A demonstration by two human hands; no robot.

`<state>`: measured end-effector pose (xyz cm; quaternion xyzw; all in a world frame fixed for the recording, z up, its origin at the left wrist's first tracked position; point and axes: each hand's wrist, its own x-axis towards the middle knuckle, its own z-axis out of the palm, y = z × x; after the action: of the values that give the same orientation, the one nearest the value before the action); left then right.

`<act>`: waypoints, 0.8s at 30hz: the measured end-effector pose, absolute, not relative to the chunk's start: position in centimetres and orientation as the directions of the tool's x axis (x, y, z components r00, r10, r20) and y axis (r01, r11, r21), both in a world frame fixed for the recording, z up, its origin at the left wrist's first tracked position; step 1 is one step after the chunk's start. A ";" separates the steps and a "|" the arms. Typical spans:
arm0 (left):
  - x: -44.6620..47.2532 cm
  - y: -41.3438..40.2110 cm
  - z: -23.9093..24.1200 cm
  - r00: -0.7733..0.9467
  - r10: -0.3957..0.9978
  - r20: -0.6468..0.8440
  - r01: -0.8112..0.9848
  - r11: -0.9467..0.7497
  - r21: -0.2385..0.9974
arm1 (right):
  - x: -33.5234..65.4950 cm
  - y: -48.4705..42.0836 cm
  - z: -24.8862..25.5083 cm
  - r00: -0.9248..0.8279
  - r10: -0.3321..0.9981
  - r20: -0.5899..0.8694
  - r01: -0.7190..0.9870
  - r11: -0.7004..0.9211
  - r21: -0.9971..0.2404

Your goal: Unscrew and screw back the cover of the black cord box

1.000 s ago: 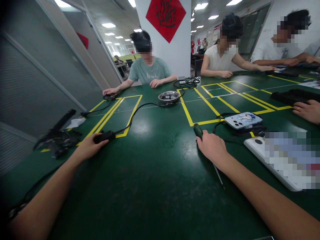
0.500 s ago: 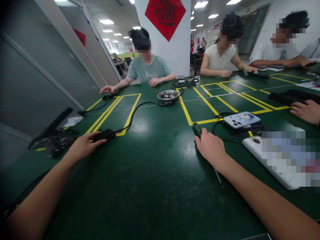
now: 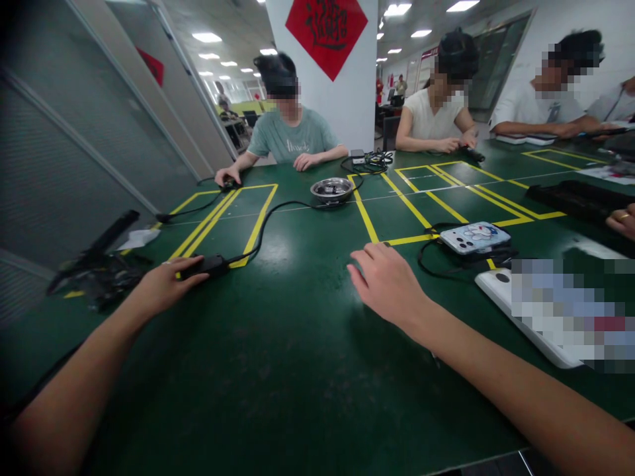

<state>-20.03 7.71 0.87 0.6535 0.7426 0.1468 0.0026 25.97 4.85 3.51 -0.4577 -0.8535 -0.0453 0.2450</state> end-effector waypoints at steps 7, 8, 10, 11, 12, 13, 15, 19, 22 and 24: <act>-11.7 4.6 2.8 0.041 0.976 0.213 0.909 -0.125 0.398 | 19.7 3.8 2.5 -0.466 0.882 0.067 0.490 0.320 -0.811; -9.7 3.9 2.8 0.081 0.972 0.220 0.890 -0.170 0.422 | 18.8 4.0 2.0 -0.457 0.889 -0.007 0.397 0.197 -0.897; -5.9 2.4 2.7 0.162 0.957 0.240 0.788 -0.272 0.553 | 17.2 4.4 1.1 -0.475 0.873 -0.115 0.143 -0.052 -0.988; -4.4 1.8 2.5 0.196 0.955 0.223 0.724 -0.295 0.624 | 16.6 4.6 0.7 -0.495 0.859 -0.131 0.001 -0.150 -0.989; -3.1 1.3 2.3 0.199 0.958 0.208 0.692 -0.287 0.663 | 16.2 4.7 0.4 -0.511 0.850 -0.126 -0.133 -0.223 -0.966; -2.2 0.8 2.1 0.187 0.959 0.212 0.670 -0.282 0.687 | 15.9 4.7 0.2 -0.519 0.847 -0.111 -0.249 -0.274 -0.929; -1.1 0.4 1.9 0.197 0.960 0.198 0.659 -0.279 0.699 | 15.9 4.7 -0.1 -0.520 0.849 -0.090 -0.391 -0.331 -0.859; -2.0 0.9 1.7 0.305 0.940 0.153 0.724 -0.333 0.604 | 17.8 5.4 0.0 -0.514 0.844 -0.150 -0.422 -0.402 -0.813; -5.7 2.7 1.7 0.246 0.955 0.164 0.895 -0.288 0.340 | 20.4 7.2 0.1 -0.447 0.863 -0.236 -0.404 -0.431 -0.807; -9.4 4.3 1.4 0.121 0.977 0.178 0.974 -0.151 0.167 | 22.2 8.7 0.0 -0.442 0.859 -0.258 -0.382 -0.440 -0.813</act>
<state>-9.39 4.28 1.45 0.7485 0.6516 0.1231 0.0045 22.21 8.69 -0.04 -0.3447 -0.3462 0.7755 0.3999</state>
